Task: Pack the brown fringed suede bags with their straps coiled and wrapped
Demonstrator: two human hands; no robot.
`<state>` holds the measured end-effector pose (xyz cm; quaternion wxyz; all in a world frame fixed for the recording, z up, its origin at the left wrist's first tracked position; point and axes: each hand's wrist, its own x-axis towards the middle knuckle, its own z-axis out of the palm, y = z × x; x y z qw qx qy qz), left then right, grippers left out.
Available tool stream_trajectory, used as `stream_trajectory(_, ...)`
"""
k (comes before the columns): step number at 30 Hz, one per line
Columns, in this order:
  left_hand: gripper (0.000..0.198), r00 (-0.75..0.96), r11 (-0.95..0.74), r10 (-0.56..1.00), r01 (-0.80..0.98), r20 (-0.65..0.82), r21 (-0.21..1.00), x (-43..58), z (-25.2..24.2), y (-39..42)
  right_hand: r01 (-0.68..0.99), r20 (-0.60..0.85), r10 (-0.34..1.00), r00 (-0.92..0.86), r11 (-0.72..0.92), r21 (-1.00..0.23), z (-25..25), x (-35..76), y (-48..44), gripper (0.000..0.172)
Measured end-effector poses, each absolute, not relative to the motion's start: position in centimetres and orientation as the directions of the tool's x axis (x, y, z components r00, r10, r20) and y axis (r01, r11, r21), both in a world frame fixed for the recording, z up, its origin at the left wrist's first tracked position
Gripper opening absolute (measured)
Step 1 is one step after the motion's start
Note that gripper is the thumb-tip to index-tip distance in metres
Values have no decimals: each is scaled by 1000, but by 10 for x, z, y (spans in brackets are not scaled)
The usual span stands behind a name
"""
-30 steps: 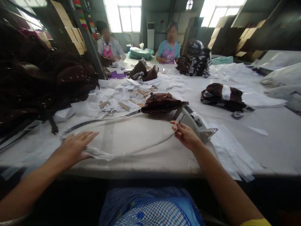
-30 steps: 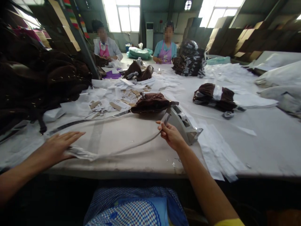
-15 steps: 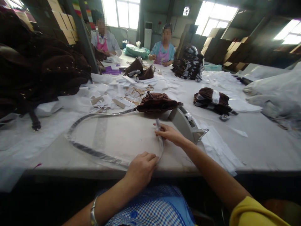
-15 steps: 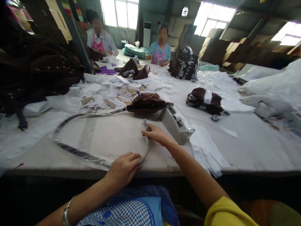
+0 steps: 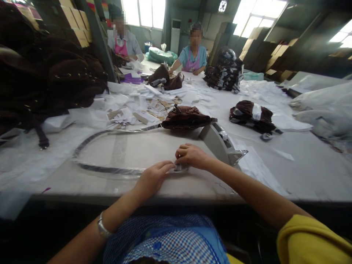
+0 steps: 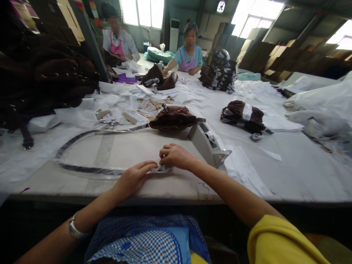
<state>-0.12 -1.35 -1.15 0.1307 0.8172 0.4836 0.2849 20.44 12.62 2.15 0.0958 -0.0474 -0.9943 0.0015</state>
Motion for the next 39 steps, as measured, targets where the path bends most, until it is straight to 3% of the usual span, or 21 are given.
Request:
stream_trajectory(3, 39, 472, -587, 808, 697, 353, 413, 7, -13, -8, 135, 186, 150, -971, 987, -89, 17, 198, 127, 17)
stream_trajectory(7, 40, 464, -578, 813, 717, 352, 389, 14, -13, -8, 436, 250, 536, -806, 824, -361, 23, 198, 109, 40)
stream_trajectory(9, 43, 449, -564, 823, 722, 349, 400, 15, -13, -10, 501, 273, 671, -689, 714, -489, 32, 203, 94, 39)
stream_trajectory(12, 44, 440, -554, 831, 719, 341, 420, 16, -14, -12, 629, 232, 770, -594, 624, -463, 44, 207, 75, 14)
stream_trajectory(14, 42, 438, -560, 826, 712, 354, 424, 16, -16, -12, 725, 85, 795, -601, 587, -360, 46, 206, 68, 21)
stream_trajectory(18, 33, 423, -582, 808, 681, 410, 445, 14, -20, -13, 801, -167, 789, -592, 552, -231, 44, 196, 70, 29)
stream_trajectory(24, 29, 404, -615, 778, 650, 482, 447, 10, -23, -19, 729, -209, 710, -673, 587, -351, 47, 190, 81, 15)
stream_trajectory(29, 28, 402, -604, 773, 703, 491, 375, 8, -20, -29, 682, -190, 660, -726, 660, -314, 43, 186, 85, 11)
stream_trajectory(33, 27, 391, -563, 800, 750, 454, 346, 4, -18, -34, 493, -150, 471, -869, 850, -189, 49, 175, 82, 11)
stream_trajectory(36, 31, 384, -550, 807, 765, 449, 334, 0, -20, -38, 304, -219, 288, -932, 952, -42, 60, 167, 78, 13)
stream_trajectory(39, 32, 350, -516, 815, 802, 462, 301, -6, -22, -41, 175, -286, 172, -943, 984, 15, 69, 161, 77, 14)
